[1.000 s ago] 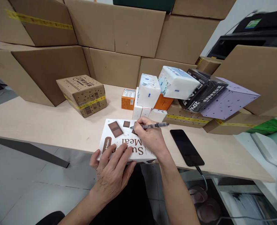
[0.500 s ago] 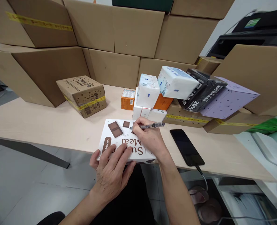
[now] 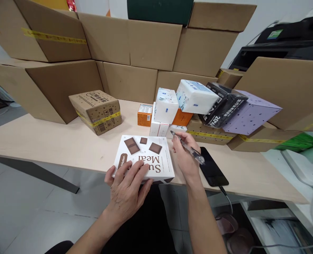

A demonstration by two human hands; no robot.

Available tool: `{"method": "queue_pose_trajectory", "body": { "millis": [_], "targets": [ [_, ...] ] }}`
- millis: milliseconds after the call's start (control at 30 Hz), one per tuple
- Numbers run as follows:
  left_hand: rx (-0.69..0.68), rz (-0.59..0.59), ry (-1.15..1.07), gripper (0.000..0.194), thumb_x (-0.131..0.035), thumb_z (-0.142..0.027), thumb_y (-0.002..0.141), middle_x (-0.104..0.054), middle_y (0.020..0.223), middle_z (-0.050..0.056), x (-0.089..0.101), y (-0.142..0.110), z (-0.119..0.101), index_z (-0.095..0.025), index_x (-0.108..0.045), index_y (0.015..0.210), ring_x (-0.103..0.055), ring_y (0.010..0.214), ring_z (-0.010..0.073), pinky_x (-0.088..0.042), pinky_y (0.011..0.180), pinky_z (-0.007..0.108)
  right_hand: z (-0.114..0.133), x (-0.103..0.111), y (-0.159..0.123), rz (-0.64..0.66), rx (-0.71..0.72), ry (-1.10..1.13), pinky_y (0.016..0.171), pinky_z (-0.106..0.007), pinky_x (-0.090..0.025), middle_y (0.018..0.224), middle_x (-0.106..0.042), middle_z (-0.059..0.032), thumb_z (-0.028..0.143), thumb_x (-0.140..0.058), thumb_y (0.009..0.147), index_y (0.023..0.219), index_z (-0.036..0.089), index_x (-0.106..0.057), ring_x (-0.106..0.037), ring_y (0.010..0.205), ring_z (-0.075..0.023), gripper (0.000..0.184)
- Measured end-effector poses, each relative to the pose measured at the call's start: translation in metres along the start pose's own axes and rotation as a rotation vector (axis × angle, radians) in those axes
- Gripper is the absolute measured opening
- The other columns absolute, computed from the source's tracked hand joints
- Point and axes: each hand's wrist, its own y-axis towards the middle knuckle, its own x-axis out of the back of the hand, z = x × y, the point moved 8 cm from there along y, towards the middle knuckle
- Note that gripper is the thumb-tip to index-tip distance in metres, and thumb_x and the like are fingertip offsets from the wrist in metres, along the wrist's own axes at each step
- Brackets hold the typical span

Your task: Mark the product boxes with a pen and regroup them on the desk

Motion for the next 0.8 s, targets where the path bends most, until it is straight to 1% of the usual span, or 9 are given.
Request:
{"method": "queue_pose_trajectory", "body": {
  "millis": [33,100,200,333,467,567,667,733,800],
  "targets": [
    [-0.002,0.004,-0.002,0.029,-0.068,-0.034,0.088,-0.075,0.114,0.003,0.000,0.000,0.001,-0.023,-0.069,0.115,-0.060,0.107,0.0260,-0.019,0.111,0.046,-0.004,0.005,-0.001,0.038,0.052,-0.119,0.073,-0.031,-0.051,0.092,-0.069,-0.0037,0.038,-0.060,0.089,0.104,0.021,-0.067,-0.063,0.074,-0.0162,0.024],
    [-0.004,0.008,-0.002,0.029,-0.068,-0.034,0.088,-0.075,0.114,0.004,-0.001,0.001,0.001,-0.023,-0.069,0.115,-0.060,0.108,0.0260,-0.019,0.111,0.046,-0.013,0.002,-0.007,0.212,0.176,-0.345,0.086,-0.034,-0.049,0.106,-0.069,-0.0082,0.027,-0.055,0.090,0.109,0.019,-0.068,-0.064,0.093,-0.0207,0.024],
    [0.000,0.003,-0.003,0.029,-0.068,-0.034,0.087,-0.075,0.114,0.004,-0.001,0.001,0.002,-0.023,-0.069,0.115,-0.060,0.107,0.0259,-0.019,0.110,0.046,-0.034,-0.010,-0.017,0.442,0.255,-0.679,0.089,-0.034,-0.046,0.110,-0.066,-0.0127,0.010,-0.046,0.086,0.118,0.016,-0.066,-0.059,0.103,-0.0244,0.038],
    [-0.002,-0.008,-0.006,0.029,-0.068,-0.033,0.088,-0.075,0.114,0.003,0.000,0.002,0.001,-0.023,-0.068,0.114,-0.060,0.107,0.0262,-0.020,0.109,0.046,-0.045,-0.028,-0.019,0.520,0.293,-1.006,0.084,-0.034,-0.043,0.102,-0.063,-0.0142,0.010,-0.048,0.087,0.119,0.017,-0.066,-0.052,0.094,-0.0267,0.037],
    [-0.008,0.001,0.002,0.029,-0.067,-0.034,0.088,-0.075,0.115,0.003,-0.001,0.002,0.002,-0.023,-0.068,0.115,-0.060,0.108,0.0263,-0.021,0.108,0.046,-0.044,-0.035,-0.015,0.525,0.289,-1.044,0.085,-0.036,-0.042,0.109,-0.064,-0.0163,0.012,-0.044,0.091,0.134,0.015,-0.057,-0.052,0.094,-0.0273,0.045],
    [-0.012,0.004,0.003,0.029,-0.066,-0.035,0.089,-0.075,0.116,0.003,-0.002,0.003,0.004,-0.023,-0.067,0.115,-0.060,0.108,0.0265,-0.021,0.108,0.047,-0.043,-0.007,-0.014,0.386,0.256,-1.041,0.091,-0.040,-0.042,0.120,-0.064,-0.0185,0.017,-0.035,0.097,0.144,0.011,-0.047,-0.054,0.104,-0.0290,0.049],
    [-0.019,0.006,-0.001,0.029,-0.067,-0.034,0.088,-0.074,0.115,0.004,-0.002,0.005,0.005,-0.024,-0.067,0.116,-0.060,0.107,0.0262,-0.020,0.109,0.046,-0.054,0.047,-0.019,0.235,0.085,-1.146,0.094,-0.046,-0.042,0.124,-0.062,-0.0225,0.042,-0.039,0.098,0.145,0.009,-0.044,-0.055,0.112,-0.0348,0.058],
    [-0.020,0.008,-0.004,0.030,-0.067,-0.034,0.088,-0.074,0.115,0.004,-0.002,0.006,0.005,-0.024,-0.067,0.116,-0.060,0.108,0.0265,-0.020,0.109,0.046,-0.069,0.082,-0.026,0.220,-0.104,-1.210,0.090,-0.048,-0.043,0.127,-0.061,-0.0248,0.061,-0.047,0.090,0.147,0.008,-0.041,-0.055,0.113,-0.0401,0.078],
    [-0.016,0.008,-0.005,0.030,-0.067,-0.034,0.088,-0.074,0.115,0.004,-0.002,0.006,0.005,-0.024,-0.067,0.117,-0.059,0.108,0.0268,-0.019,0.109,0.047,-0.082,0.103,-0.034,0.265,-0.251,-1.223,0.087,-0.047,-0.045,0.126,-0.062,-0.0252,0.069,-0.051,0.084,0.147,0.008,-0.040,-0.057,0.111,-0.0422,0.089]
  ]
}}
